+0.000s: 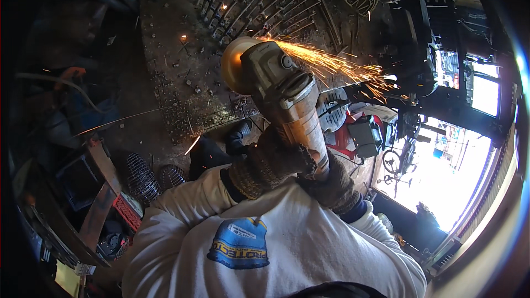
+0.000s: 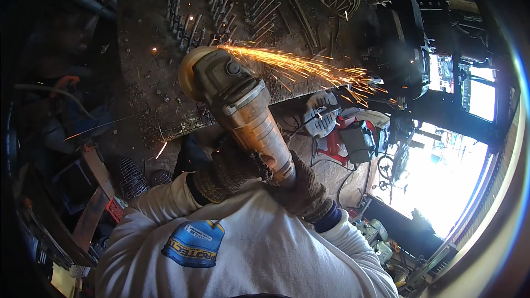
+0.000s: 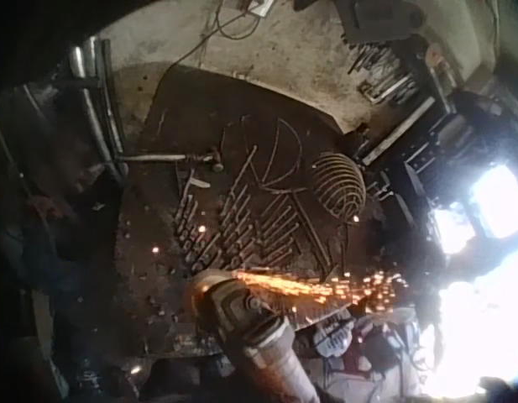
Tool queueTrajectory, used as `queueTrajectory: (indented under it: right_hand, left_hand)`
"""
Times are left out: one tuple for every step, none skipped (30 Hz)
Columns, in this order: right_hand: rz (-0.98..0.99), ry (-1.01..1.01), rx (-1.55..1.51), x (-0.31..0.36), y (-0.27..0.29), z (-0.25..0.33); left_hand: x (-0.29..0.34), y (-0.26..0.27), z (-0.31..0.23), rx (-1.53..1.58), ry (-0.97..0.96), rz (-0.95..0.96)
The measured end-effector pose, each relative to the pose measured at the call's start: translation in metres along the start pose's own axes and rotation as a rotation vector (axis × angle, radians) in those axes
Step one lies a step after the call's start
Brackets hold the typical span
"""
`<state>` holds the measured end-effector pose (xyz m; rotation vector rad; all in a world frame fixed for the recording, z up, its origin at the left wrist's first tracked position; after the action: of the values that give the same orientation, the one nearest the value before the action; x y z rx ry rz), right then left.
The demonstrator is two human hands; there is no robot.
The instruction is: The person uses an angle grinder to smooth the edges of a metal frame, then places the piece in a vice to tighten a component, and finally welds metal rods onto a circular metal structure.
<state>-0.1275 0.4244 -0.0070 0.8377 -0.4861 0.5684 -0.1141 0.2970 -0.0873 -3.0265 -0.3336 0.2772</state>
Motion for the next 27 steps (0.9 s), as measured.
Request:
queueTrajectory:
  right_hand:
    - [-0.001, 0.0, -0.001, 0.0, -0.001, -0.001]
    - [-0.007, -0.003, -0.034, -0.001, -0.003, -0.003]
    - [-0.01, -0.005, -0.067, -0.001, -0.003, -0.005]
    - [-0.008, -0.004, -0.067, -0.002, -0.003, -0.005]
    - [0.019, 0.009, -0.066, -0.003, -0.004, -0.004]
    - [0.047, 0.022, -0.064, -0.004, -0.004, -0.004]
    - [0.049, 0.024, -0.062, -0.005, -0.004, -0.006]
    - [0.059, 0.042, -0.091, -0.005, -0.004, -0.007]
    - [0.064, 0.059, -0.121, -0.005, -0.004, -0.008]
    - [0.06, 0.059, -0.122, -0.005, -0.004, -0.008]
    - [0.044, 0.067, -0.104, -0.004, -0.003, -0.006]
    - [0.034, 0.076, -0.083, -0.004, -0.003, -0.004]
    - [0.035, 0.076, -0.083, -0.003, -0.003, -0.002]
    - [0.033, 0.064, -0.077, -0.002, -0.003, 0.0]
    - [0.029, 0.05, -0.071, -0.002, -0.003, -0.001]
    - [0.029, 0.048, -0.071, -0.001, -0.004, -0.002]
    - [0.018, 0.042, -0.066, -0.001, -0.003, -0.005]
    - [0.006, 0.034, -0.061, 0.0, -0.003, -0.008]
    - [0.006, 0.032, -0.061, 0.0, -0.002, -0.01]
    - [0.007, 0.045, -0.027, 0.0, -0.002, -0.011]
    - [0.005, 0.057, 0.006, 0.001, -0.002, -0.011]
    - [0.005, 0.059, 0.003, 0.0, -0.003, -0.009]
    - [-0.001, 0.045, -0.02, 0.001, -0.004, -0.005]
    - [-0.01, 0.028, -0.043, 0.001, -0.004, -0.003]
    - [-0.011, 0.026, -0.044, 0.001, -0.004, -0.004]
    - [0.001, 0.034, -0.069, 0.0, -0.004, -0.004]
    - [0.015, 0.045, -0.094, -0.001, -0.004, -0.003]
  left_hand:
    - [-0.001, 0.0, 0.0, 0.012, 0.002, 0.006]
    - [-0.001, 0.001, -0.001, 0.025, 0.005, 0.012]
    - [-0.004, 0.002, -0.004, 0.059, 0.019, 0.003]
    - [-0.003, 0.003, -0.003, 0.074, 0.026, -0.002]
    - [-0.003, 0.003, -0.003, 0.091, 0.034, -0.007]
    - [0.0, 0.006, -0.002, -0.026, 0.004, -0.048]
    - [0.001, 0.007, -0.002, -0.085, -0.011, -0.07]
    - [0.002, 0.009, -0.002, -0.145, -0.025, -0.092]
    - [-0.002, 0.01, -0.006, -0.042, 0.032, -0.095]
    - [-0.003, 0.011, -0.005, 0.009, 0.06, -0.094]
    - [-0.003, 0.011, -0.004, 0.061, 0.087, -0.094]
    - [-0.001, 0.011, -0.001, -0.006, 0.09, -0.04]
    - [-0.001, 0.008, 0.001, -0.04, 0.091, -0.013]
    - [-0.001, 0.006, 0.002, -0.074, 0.092, 0.014]
    - [-0.003, 0.005, 0.0, 0.028, 0.079, -0.04]
    - [-0.005, 0.006, -0.002, 0.08, 0.075, -0.067]
    - [-0.007, 0.009, -0.005, 0.132, 0.068, -0.093]
    - [-0.011, 0.007, -0.006, 0.333, 0.229, 0.017]
    - [-0.008, 0.003, -0.002, 0.436, 0.306, 0.076]
    - [-0.004, -0.001, 0.002, 0.534, 0.39, 0.129]
    - [0.001, 0.002, -0.001, 0.182, 0.06, 0.06]
    - [0.003, 0.003, -0.006, 0.003, -0.107, 0.038]
    - [0.007, 0.003, -0.011, -0.18, -0.269, -0.013]
    - [0.005, 0.003, -0.012, -0.207, -0.288, 0.008]
    - [0.004, 0.003, -0.015, -0.219, -0.298, 0.021]
    - [0.002, 0.004, -0.018, -0.232, -0.307, 0.032]
    - [-0.002, 0.01, -0.011, -0.134, -0.034, 0.059]
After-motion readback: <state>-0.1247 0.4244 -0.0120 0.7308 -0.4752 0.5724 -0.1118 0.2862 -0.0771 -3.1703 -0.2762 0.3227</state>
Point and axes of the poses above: each hand's wrist, its own x-axis away from the middle knuckle, its own y-axis out of the back of the hand, z = x × y, the point moved 6 cm from there along -x, towards the middle knuckle, and after that the axes turned 3 degrees about -z, right-handed, at the moved point
